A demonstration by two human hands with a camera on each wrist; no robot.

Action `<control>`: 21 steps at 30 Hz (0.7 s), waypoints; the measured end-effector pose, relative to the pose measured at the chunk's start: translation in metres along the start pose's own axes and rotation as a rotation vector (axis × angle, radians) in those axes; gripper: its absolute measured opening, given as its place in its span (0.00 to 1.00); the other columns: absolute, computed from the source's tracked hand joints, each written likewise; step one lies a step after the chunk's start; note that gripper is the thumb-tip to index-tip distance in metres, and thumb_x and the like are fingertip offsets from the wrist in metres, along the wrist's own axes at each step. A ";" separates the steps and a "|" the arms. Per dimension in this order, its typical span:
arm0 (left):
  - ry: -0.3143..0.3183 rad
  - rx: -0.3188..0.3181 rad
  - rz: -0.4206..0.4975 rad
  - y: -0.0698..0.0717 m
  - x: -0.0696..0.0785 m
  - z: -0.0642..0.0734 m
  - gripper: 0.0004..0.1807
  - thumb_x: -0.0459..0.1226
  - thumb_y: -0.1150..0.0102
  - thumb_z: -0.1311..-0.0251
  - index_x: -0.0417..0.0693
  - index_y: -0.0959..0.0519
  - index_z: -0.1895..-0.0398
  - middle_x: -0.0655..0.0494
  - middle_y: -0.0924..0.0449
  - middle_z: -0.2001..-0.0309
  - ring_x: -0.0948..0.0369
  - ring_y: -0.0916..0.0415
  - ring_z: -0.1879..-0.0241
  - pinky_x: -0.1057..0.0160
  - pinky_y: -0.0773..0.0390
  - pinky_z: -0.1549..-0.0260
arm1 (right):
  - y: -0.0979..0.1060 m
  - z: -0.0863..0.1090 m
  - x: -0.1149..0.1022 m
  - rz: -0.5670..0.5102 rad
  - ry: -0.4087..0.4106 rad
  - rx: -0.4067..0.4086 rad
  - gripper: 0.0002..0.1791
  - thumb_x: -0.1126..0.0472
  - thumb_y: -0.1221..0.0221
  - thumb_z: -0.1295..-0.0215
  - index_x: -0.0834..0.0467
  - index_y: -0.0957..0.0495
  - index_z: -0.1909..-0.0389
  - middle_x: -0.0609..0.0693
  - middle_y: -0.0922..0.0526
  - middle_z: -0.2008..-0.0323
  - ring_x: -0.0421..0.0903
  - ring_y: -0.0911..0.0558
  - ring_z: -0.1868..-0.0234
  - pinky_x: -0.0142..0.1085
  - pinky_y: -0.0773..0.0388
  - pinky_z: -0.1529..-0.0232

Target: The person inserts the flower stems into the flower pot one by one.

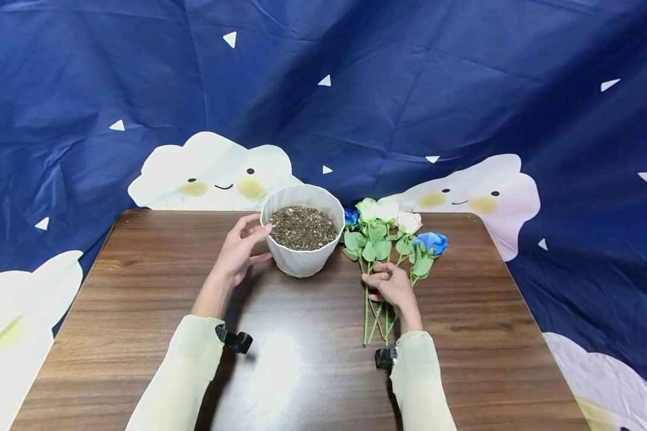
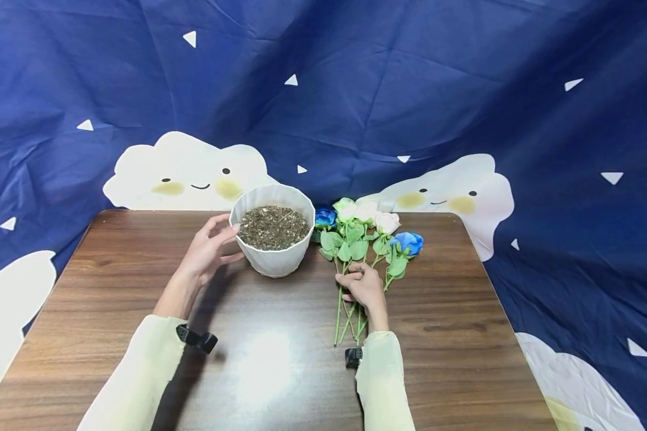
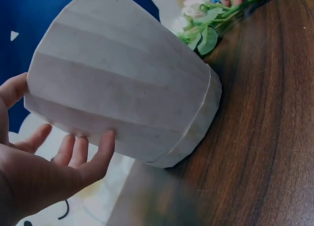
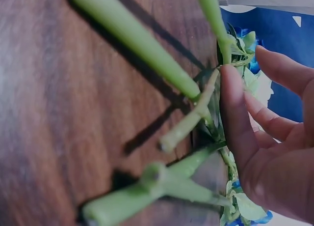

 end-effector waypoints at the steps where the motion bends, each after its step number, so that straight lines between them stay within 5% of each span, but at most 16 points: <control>1: 0.007 -0.004 0.007 0.000 -0.001 0.000 0.32 0.40 0.38 0.31 0.47 0.37 0.28 0.50 0.33 0.43 0.57 0.28 0.47 0.46 0.16 0.49 | 0.000 0.000 0.000 0.004 -0.005 -0.001 0.28 0.65 0.33 0.35 0.70 0.31 0.39 0.58 0.18 0.58 0.44 0.16 0.69 0.36 0.11 0.68; 9: 0.033 -0.015 0.041 -0.002 -0.003 0.000 0.31 0.40 0.39 0.30 0.49 0.38 0.27 0.51 0.34 0.44 0.55 0.30 0.46 0.42 0.18 0.47 | 0.000 -0.004 0.004 0.026 -0.021 -0.008 0.23 0.74 0.38 0.35 0.70 0.29 0.39 0.63 0.15 0.58 0.45 0.15 0.68 0.35 0.12 0.72; 21: 0.027 -0.026 0.053 -0.002 -0.002 0.001 0.31 0.39 0.38 0.30 0.49 0.37 0.28 0.51 0.34 0.44 0.57 0.30 0.47 0.39 0.19 0.46 | -0.006 -0.007 0.008 0.090 -0.039 0.000 0.25 0.72 0.34 0.37 0.69 0.28 0.39 0.60 0.16 0.57 0.44 0.16 0.73 0.34 0.13 0.73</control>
Point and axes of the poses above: each hand's wrist, its own z-axis away from the middle knuckle, its own y-axis out of the back of the hand, x = y × z, the point moved 10 cm from there along -z, towards the middle knuckle
